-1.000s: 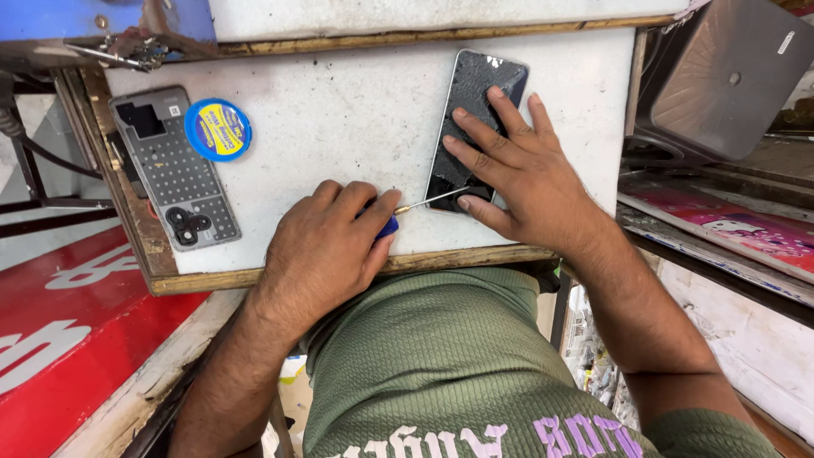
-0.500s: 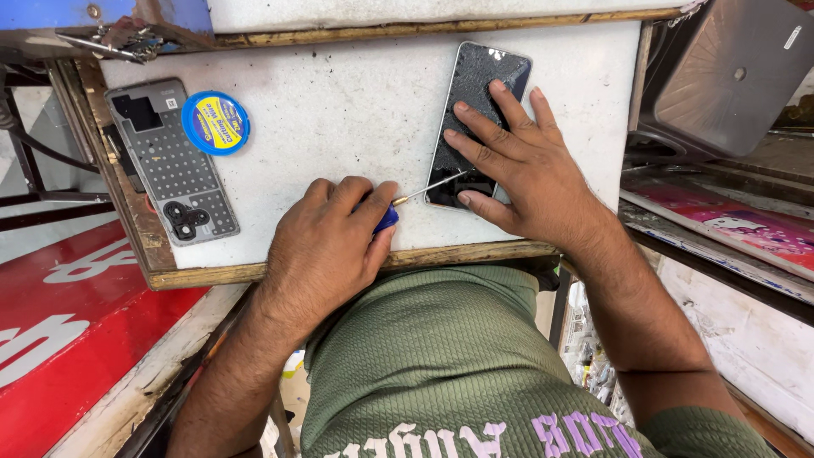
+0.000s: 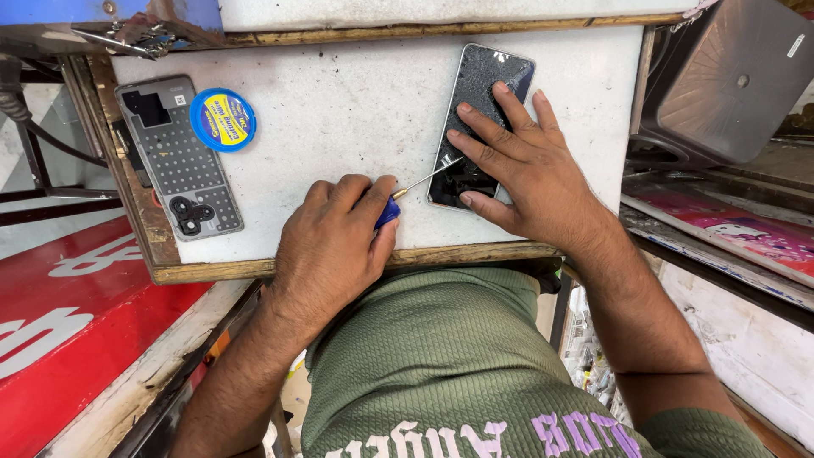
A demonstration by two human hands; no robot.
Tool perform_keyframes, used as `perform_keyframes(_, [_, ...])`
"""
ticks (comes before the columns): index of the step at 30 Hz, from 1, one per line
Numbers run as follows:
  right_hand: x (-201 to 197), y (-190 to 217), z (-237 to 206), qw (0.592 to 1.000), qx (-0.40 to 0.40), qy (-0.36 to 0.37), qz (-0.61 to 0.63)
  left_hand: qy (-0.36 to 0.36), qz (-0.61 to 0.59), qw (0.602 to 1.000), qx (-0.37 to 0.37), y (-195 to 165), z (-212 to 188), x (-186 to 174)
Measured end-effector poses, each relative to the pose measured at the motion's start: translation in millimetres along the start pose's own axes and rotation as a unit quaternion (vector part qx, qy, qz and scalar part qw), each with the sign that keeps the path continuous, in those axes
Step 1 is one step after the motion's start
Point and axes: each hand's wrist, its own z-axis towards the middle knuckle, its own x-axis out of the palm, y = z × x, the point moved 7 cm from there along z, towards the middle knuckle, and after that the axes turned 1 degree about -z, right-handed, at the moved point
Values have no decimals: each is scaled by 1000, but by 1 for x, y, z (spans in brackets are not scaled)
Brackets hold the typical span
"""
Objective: The person uses a screwdriver to pry and separate the screen from the smartphone body on a workbench. They then lift the phone, inspect the screen, and place it back down. The person handles a small white object over the phone before the clip ends.
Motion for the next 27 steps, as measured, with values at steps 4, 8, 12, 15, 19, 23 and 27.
perform_keyframes(4, [0,0,0,1000,4,3,2,-8,4,1000,3,0,-1,0])
perform_keyframes(8, [-1,1,0,1000,2,2,2,-5,8,1000,-10,2,-1,3])
perform_keyframes(12, [-2,1,1,1000,4,5,5,-17,1,1000,-16,2,-1,3])
perform_keyframes(15, [0,-1,0,1000,9,8,8,-18,7,1000,-19,1,0,4])
perform_keyframes(19, [2,-3,-1,1000,4,8,3,-34,0,999,-29,2,-1,5])
perform_keyframes(23, [-1,-2,-1,1000,-1,1,7,-34,0,999,-33,5,-2,11])
perform_keyframes(27, [-16,6,7,1000,3,2,11,-61,-12,998,-25,5,-2,7])
